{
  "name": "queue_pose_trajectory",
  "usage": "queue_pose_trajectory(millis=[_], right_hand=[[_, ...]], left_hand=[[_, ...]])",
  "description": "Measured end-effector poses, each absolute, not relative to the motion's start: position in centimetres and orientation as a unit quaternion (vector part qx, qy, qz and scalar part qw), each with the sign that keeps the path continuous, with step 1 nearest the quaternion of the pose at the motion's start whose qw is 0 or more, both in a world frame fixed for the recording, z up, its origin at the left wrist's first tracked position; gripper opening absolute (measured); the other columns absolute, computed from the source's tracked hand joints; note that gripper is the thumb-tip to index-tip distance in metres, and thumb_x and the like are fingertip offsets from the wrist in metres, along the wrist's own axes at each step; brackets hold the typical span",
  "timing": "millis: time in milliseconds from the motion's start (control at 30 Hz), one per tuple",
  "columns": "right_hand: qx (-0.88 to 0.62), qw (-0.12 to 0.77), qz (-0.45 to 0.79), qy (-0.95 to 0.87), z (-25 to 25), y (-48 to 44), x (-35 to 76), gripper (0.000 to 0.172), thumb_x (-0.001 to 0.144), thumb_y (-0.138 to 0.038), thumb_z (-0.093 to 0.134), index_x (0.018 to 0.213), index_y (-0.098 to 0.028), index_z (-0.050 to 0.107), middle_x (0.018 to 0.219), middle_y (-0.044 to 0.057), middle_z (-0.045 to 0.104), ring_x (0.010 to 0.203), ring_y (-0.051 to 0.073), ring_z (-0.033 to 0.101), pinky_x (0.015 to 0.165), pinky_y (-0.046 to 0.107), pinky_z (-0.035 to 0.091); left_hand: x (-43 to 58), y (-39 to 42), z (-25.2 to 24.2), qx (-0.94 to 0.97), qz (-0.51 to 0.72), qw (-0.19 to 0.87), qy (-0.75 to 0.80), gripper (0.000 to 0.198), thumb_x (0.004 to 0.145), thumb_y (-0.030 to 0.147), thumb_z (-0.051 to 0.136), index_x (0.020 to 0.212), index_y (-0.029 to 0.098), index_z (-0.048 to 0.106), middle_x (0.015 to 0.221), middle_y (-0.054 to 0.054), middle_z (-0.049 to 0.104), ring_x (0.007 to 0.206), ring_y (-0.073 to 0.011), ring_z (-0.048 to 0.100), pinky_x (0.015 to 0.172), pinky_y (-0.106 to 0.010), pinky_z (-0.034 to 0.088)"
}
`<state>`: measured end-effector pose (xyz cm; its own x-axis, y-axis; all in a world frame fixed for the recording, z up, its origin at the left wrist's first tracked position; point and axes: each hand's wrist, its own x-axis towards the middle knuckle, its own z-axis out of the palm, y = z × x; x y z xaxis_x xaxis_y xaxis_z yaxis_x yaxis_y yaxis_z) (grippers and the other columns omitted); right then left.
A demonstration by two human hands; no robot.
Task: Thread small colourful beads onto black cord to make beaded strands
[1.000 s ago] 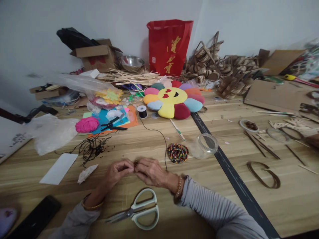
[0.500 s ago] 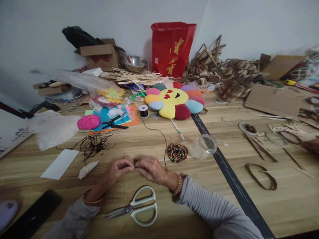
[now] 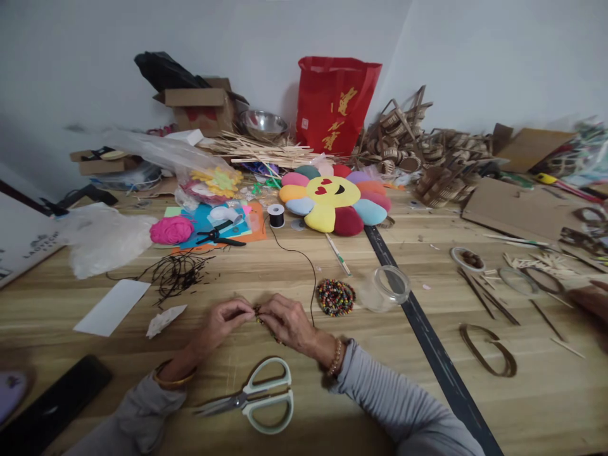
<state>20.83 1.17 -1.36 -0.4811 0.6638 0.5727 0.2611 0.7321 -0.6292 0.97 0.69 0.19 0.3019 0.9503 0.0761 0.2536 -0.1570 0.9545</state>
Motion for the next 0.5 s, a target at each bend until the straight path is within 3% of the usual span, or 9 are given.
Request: queue_pose_trajectory(millis=[233, 500], right_hand=[[-0.306, 0.433, 0.239, -0.814, -1.9, 1.3, 20.7, 0.018, 0.095, -0.025, 0.047, 0.084, -0.016, 0.058, 0.074, 0.004, 0.058, 0.068, 0.014, 0.055, 0.062, 0.023, 0.044], [-0.35, 0.436, 0.27, -0.784, -2.2, 1.3, 20.7, 0.018, 0.093, -0.026, 0.05, 0.082, -0.016, 0.059, 0.073, 0.003, 0.057, 0.066, 0.013, 0.053, 0.06, 0.023, 0.041]], left_hand=[[1.3, 0.6, -0.7, 0.72, 0.367, 0.391, 0.44, 0.008, 0.075, 0.019, 0.065, 0.069, 0.017, 0.071, 0.068, -0.004, 0.067, 0.067, -0.0167, 0.061, 0.064, -0.026, 0.047], [1.6, 0.0, -1.2, 0.823, 0.305, 0.255, 0.405, 0.013, 0.083, 0.014, 0.058, 0.08, 0.017, 0.07, 0.078, -0.005, 0.067, 0.075, -0.0161, 0.063, 0.07, -0.026, 0.049]])
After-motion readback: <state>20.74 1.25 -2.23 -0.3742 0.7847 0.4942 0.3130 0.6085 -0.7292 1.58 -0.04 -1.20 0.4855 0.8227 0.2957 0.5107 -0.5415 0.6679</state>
